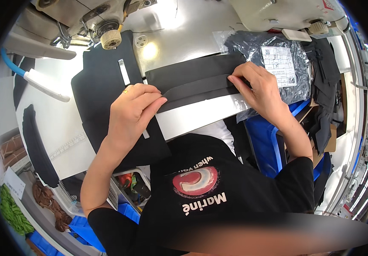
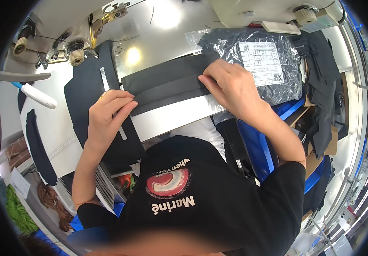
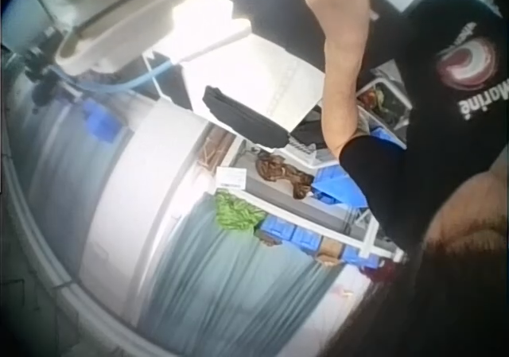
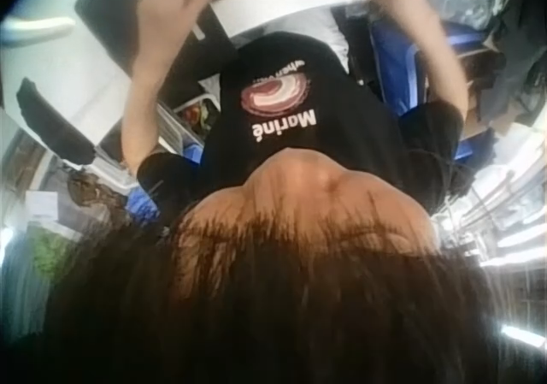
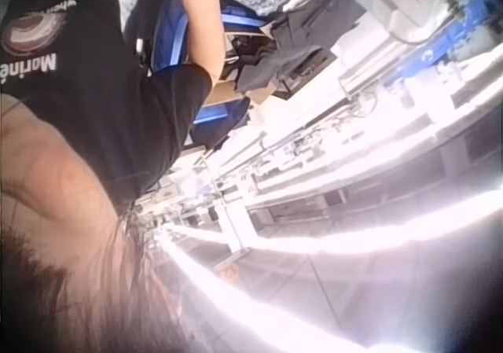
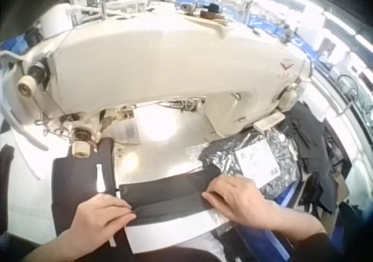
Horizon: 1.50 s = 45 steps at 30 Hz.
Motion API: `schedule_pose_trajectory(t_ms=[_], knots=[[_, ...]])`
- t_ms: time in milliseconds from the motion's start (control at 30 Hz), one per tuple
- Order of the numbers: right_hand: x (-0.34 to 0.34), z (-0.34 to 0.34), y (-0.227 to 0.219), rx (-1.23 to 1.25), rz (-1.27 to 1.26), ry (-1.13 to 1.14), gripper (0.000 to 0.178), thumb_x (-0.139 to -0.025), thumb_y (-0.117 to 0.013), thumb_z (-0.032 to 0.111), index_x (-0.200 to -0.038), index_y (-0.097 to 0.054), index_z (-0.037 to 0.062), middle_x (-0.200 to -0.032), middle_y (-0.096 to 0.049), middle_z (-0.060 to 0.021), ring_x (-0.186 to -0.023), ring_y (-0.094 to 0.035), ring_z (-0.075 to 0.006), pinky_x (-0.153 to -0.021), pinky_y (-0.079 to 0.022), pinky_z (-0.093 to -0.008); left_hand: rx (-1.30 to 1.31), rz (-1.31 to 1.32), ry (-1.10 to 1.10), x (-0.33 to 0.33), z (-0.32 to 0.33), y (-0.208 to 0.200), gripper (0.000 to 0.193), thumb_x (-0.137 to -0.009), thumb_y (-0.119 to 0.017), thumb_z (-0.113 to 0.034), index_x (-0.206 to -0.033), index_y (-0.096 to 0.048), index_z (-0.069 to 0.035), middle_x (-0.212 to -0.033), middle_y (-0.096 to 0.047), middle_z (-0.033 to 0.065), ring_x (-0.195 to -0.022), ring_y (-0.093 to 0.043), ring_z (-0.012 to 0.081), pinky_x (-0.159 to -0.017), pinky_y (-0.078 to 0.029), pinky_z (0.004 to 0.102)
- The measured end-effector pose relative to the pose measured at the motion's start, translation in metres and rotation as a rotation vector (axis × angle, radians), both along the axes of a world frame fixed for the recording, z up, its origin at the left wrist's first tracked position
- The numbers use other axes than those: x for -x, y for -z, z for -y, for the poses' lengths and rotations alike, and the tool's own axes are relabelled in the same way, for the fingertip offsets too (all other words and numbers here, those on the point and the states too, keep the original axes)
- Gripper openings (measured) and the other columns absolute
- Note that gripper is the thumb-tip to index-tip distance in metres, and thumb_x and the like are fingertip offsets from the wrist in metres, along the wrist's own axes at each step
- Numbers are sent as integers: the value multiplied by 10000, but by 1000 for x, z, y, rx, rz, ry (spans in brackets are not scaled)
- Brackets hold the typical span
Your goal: Sewing a zipper into a leather component using an industrial sewing machine.
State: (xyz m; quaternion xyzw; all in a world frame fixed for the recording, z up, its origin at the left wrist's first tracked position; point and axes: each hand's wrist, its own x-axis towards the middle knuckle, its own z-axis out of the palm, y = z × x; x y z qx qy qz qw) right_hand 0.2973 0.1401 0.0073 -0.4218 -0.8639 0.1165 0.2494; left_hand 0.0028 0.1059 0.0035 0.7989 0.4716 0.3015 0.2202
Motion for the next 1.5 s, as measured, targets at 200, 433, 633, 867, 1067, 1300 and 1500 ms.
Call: schedule_pose_trajectory(t_ms=[200,433,633,867,1067,1300,1500], knots=[[8,-2,5,-29,24,64,140,-812,-702,82,-802,-566,50,-715,-574,-82,-590,-592,-263,-516,-463,-365,61,65,-62,-1,-5,2,96,-774,-729,-27,-857,-681,-15,-872,-669,64,-734,-623,164,-641,-477,265],[3,0,14,-10,60,72,163,-762,-717,13,-880,-605,18,-800,-607,-80,-711,-615,-257,-621,-484,-355,55,-30,-63,-4,-3,5,172,-770,-687,22,-931,-677,-37,-903,-657,43,-845,-619,188,-766,-473,295],[68,18,0,-87,153,-197,717,-682,-758,198,-1330,-498,36,-1372,-494,-162,-1273,-465,-336,-1034,-382,-473,-490,-468,111,-5,22,9,204,-765,-682,-100,-968,-694,-84,-1097,-656,10,-1081,-577,220,-1119,-120,568],[16,46,18,14,189,-12,883,-786,-621,553,-1415,-388,-21,-1492,-363,-194,-1390,-343,-341,-1139,-220,-478,-292,-505,29,-4,43,18,471,-821,-708,-285,-1241,-631,-84,-1317,-600,-12,-1278,-485,251,-1126,5,591],[-38,52,43,-111,348,-27,610,-758,-706,460,-1174,-598,27,-1346,-539,-102,-1371,-364,-350,-1085,-245,-581,-410,-630,-118,-16,51,22,383,-838,-683,-290,-1155,-666,-77,-1207,-581,22,-1259,-455,297,-1113,59,616],[-3,70,33,-237,-132,-351,172,-812,-657,194,-788,-549,62,-865,-550,-67,-943,-567,-242,-921,-426,-421,-447,-705,-270,-39,41,19,407,-906,-636,-303,-1247,-610,-82,-1255,-607,-21,-1322,-435,291,-1109,61,612],[-81,60,-34,-28,71,86,21,-785,-720,179,-786,-700,182,-708,-618,-27,-647,-601,-219,-573,-464,-343,-358,-803,-187,-46,7,24,504,-887,-655,-283,-1320,-538,-52,-1386,-530,39,-1405,-331,289,-1090,-180,625]])
